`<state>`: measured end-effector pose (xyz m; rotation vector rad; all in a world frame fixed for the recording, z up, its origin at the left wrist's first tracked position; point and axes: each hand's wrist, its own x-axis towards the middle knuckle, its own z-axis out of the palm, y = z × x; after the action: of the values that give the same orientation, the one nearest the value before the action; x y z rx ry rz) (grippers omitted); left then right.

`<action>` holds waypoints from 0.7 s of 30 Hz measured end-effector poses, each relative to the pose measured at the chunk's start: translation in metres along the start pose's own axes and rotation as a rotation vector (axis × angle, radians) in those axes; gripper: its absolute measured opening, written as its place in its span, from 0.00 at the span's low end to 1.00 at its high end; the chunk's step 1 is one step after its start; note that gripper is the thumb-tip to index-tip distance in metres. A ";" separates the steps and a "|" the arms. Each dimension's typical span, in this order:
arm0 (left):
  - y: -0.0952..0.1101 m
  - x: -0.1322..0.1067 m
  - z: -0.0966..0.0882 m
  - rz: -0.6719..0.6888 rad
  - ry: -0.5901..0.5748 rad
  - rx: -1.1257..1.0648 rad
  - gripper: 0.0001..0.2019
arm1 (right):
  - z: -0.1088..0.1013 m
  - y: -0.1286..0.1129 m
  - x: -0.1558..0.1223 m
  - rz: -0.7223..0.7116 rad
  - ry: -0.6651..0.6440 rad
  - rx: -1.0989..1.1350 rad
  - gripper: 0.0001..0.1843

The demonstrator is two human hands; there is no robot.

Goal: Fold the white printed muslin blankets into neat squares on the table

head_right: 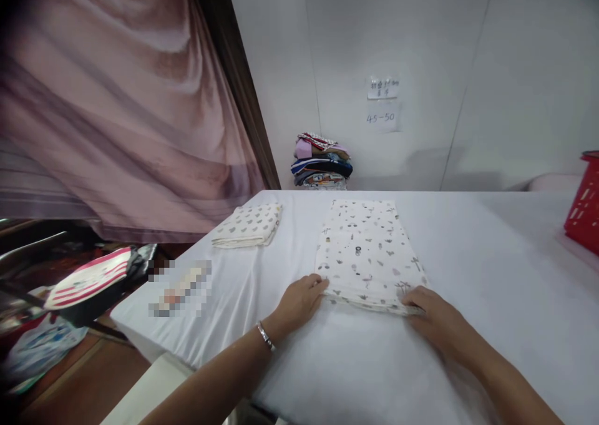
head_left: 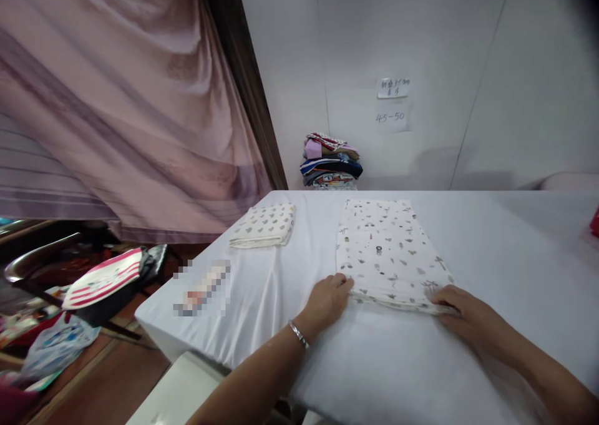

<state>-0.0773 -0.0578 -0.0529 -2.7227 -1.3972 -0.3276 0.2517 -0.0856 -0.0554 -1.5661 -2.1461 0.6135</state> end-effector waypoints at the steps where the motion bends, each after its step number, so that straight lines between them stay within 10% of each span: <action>1: 0.000 0.000 0.000 0.003 -0.004 -0.004 0.16 | 0.002 0.002 0.000 -0.033 -0.017 -0.007 0.15; 11: -0.002 -0.007 -0.003 0.060 0.113 -0.108 0.23 | 0.034 0.040 -0.009 -0.288 0.218 -0.355 0.17; 21: -0.020 -0.017 0.006 0.069 0.109 -0.221 0.21 | 0.022 0.010 -0.015 -0.430 0.181 -0.314 0.17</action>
<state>-0.1024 -0.0584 -0.0637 -2.8659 -1.3078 -0.6521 0.2509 -0.0993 -0.0803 -1.1802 -2.4113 -0.0044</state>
